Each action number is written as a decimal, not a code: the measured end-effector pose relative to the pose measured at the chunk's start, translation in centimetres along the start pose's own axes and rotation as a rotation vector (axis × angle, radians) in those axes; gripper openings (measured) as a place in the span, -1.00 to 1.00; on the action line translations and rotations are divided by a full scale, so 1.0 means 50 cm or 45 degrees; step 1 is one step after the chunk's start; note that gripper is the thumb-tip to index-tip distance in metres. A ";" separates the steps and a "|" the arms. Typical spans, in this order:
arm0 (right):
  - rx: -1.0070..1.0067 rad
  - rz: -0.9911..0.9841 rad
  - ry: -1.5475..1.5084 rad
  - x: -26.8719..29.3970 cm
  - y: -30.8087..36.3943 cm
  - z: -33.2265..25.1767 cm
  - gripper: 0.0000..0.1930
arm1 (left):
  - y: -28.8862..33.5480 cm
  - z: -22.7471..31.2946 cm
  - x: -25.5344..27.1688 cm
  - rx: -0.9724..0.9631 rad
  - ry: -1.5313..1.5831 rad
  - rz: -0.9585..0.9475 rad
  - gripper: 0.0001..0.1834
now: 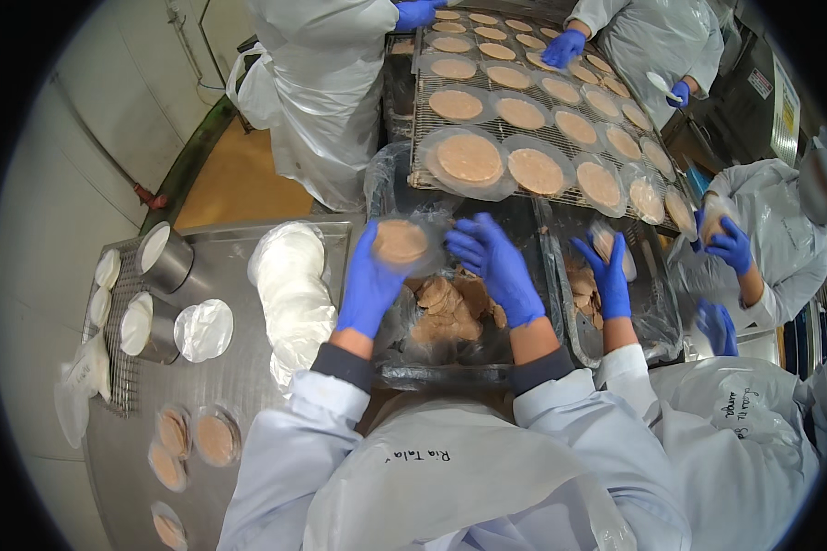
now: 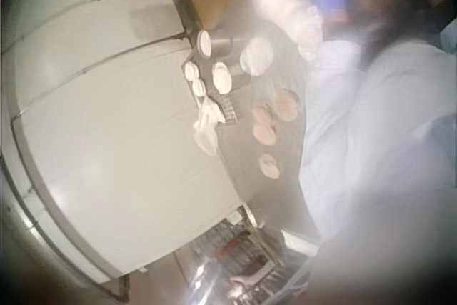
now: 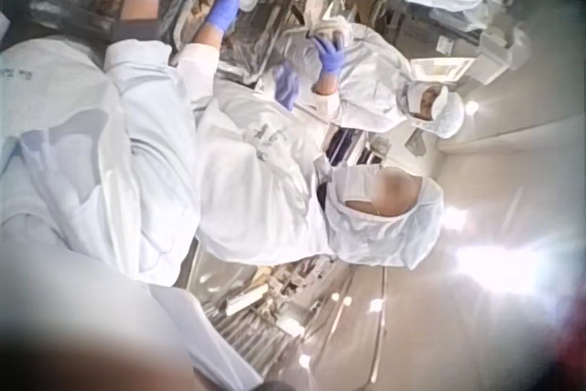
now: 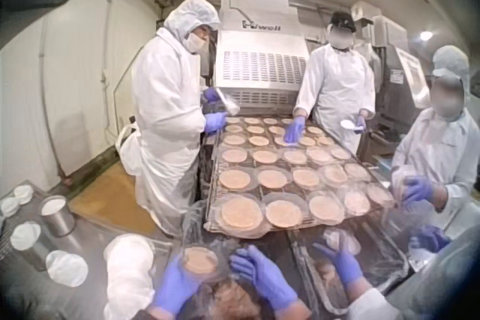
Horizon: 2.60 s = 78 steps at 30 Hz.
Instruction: The person repeatedly picks up round meat patties from a wire rack and places them into clear plastic bags on a stainless steel table. The person works alongside other staff in a commercial kitchen, handling the patties one at a time and arranging them in bags.
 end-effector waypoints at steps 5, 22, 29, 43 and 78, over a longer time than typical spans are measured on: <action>0.305 0.410 -0.807 0.078 0.008 -0.071 -0.61 | -0.079 -0.053 -0.147 -0.043 0.045 -0.346 -0.47; 0.225 0.264 -1.017 0.134 -0.126 0.093 -0.61 | 0.522 0.252 0.182 -1.292 -0.056 0.750 -0.59; 0.019 0.053 -0.942 -0.069 -0.143 0.116 -0.61 | 0.434 0.057 0.203 -0.872 -2.102 0.782 -0.73; 0.569 0.271 -1.029 0.012 -0.018 -0.069 -0.46 | 0.012 0.040 -0.032 -0.911 -2.270 0.240 -0.64; 0.474 0.377 -1.005 0.034 0.006 -0.108 -0.38 | -0.112 -0.051 -0.118 -0.032 -0.086 -0.344 -0.46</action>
Point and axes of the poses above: each hand's wrist, its own y-axis away from the middle knuckle, its own x-axis out of the back of the hand, z = x × y, the point moved 1 cm from there along -y, towards the middle knuckle, and after that the axes turned 1 degree about -z, right-handed, at the moved point
